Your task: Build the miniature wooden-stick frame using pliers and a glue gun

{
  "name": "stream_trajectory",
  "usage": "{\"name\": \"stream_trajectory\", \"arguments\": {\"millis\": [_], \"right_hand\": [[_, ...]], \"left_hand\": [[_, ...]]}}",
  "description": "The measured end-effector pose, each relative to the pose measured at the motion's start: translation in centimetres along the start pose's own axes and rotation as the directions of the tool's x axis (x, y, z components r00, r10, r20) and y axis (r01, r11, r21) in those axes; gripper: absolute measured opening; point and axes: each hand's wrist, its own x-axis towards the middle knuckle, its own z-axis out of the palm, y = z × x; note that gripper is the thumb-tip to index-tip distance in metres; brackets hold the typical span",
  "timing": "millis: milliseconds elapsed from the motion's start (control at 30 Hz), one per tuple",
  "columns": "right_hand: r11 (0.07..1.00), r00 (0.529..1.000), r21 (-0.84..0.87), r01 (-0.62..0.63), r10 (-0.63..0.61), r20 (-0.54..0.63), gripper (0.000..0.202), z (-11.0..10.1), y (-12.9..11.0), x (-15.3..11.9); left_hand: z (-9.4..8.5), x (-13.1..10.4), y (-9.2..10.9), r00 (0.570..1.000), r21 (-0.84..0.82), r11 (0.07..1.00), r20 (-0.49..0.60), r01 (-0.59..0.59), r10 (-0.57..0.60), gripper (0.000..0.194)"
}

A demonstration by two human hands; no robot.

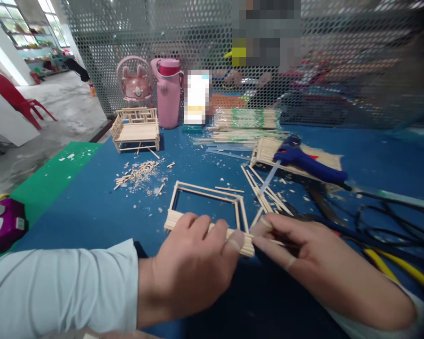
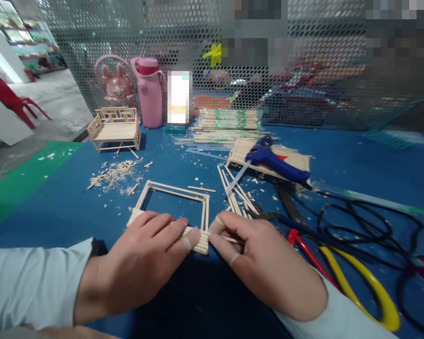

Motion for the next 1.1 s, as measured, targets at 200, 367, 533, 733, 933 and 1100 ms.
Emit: {"name": "stream_trajectory", "arguments": {"millis": [200,367,533,733,933,1100], "right_hand": [[0.997,0.997,0.043,0.071,-0.069,-0.031,0.024,-0.1,-0.2,0.0],[0.995,0.994,0.032,0.098,-0.096,-0.061,0.022,0.0,-0.4,-0.2],[0.992,0.993,0.050,0.118,-0.116,-0.038,0.023,0.0,-0.1,-0.2],[0.997,0.998,0.048,0.058,-0.058,-0.010,0.027,0.0,0.3,-0.1],[1.000,1.000,-0.008,0.008,-0.008,-0.010,0.026,0.0,0.6,-0.2],[0.995,0.995,-0.035,0.098,-0.097,0.011,0.033,-0.2,0.8,-0.1]], "left_hand": [[0.5,-0.6,-0.9,0.999,-0.183,0.983,0.027,-0.033,0.038,0.027],[0.9,-0.6,-0.9,0.999,-0.209,0.977,0.010,-0.030,0.033,0.028],[-0.5,-1.6,-2.2,0.998,-0.245,0.967,-0.039,-0.062,0.054,0.031],[-1.3,-4.8,-6.8,0.959,-0.227,0.955,-0.161,0.193,-0.232,0.065],[-0.7,-5.4,-6.6,0.919,-0.258,0.892,-0.029,0.372,-0.392,0.051],[-1.1,-5.3,-5.9,0.918,-0.309,0.871,0.016,0.381,-0.396,0.038]]}}
